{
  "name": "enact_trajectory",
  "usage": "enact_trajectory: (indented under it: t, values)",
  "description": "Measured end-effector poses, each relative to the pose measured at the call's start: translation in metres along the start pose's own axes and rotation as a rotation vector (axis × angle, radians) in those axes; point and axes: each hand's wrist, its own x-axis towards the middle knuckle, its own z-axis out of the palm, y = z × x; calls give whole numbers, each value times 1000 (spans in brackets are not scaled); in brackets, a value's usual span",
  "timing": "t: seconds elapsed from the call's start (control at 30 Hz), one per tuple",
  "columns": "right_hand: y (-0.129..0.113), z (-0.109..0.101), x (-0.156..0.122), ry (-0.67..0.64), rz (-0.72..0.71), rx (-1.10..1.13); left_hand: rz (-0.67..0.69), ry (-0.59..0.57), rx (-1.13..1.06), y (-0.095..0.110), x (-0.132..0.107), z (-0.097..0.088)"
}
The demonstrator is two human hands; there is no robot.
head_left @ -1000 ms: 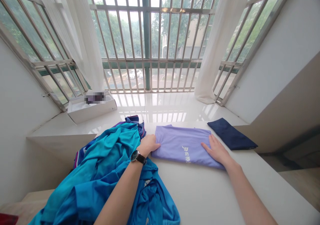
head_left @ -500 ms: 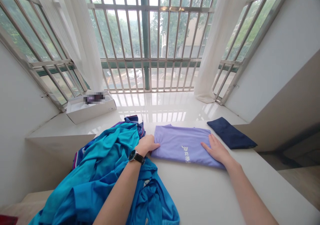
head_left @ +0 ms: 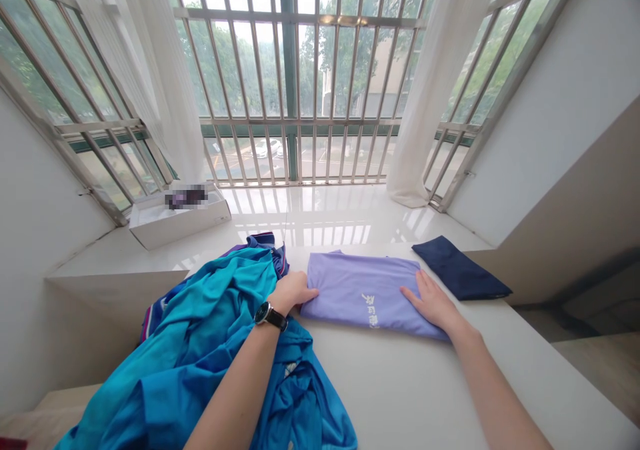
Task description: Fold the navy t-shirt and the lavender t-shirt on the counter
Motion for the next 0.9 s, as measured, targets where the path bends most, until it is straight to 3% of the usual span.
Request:
enact_trajectory:
  t: [0.4,0.53,0.7,0.8,0.9]
  values:
    - [-1,-1,0,-24,5,-21,78,18,-103,0,2,-1]
    - [0,-2,0,-23,8,-13,166,93,-168,-1,8,4]
    - [-1,-1,-1,-22,5,-21,152,127,-209,0,10,7]
    - [-1,-1,-1,8,2,-32,160,176,-234,1,8,7]
    - [-5,-6,-2,121,-17,-31,176,241,-268,2,8,8]
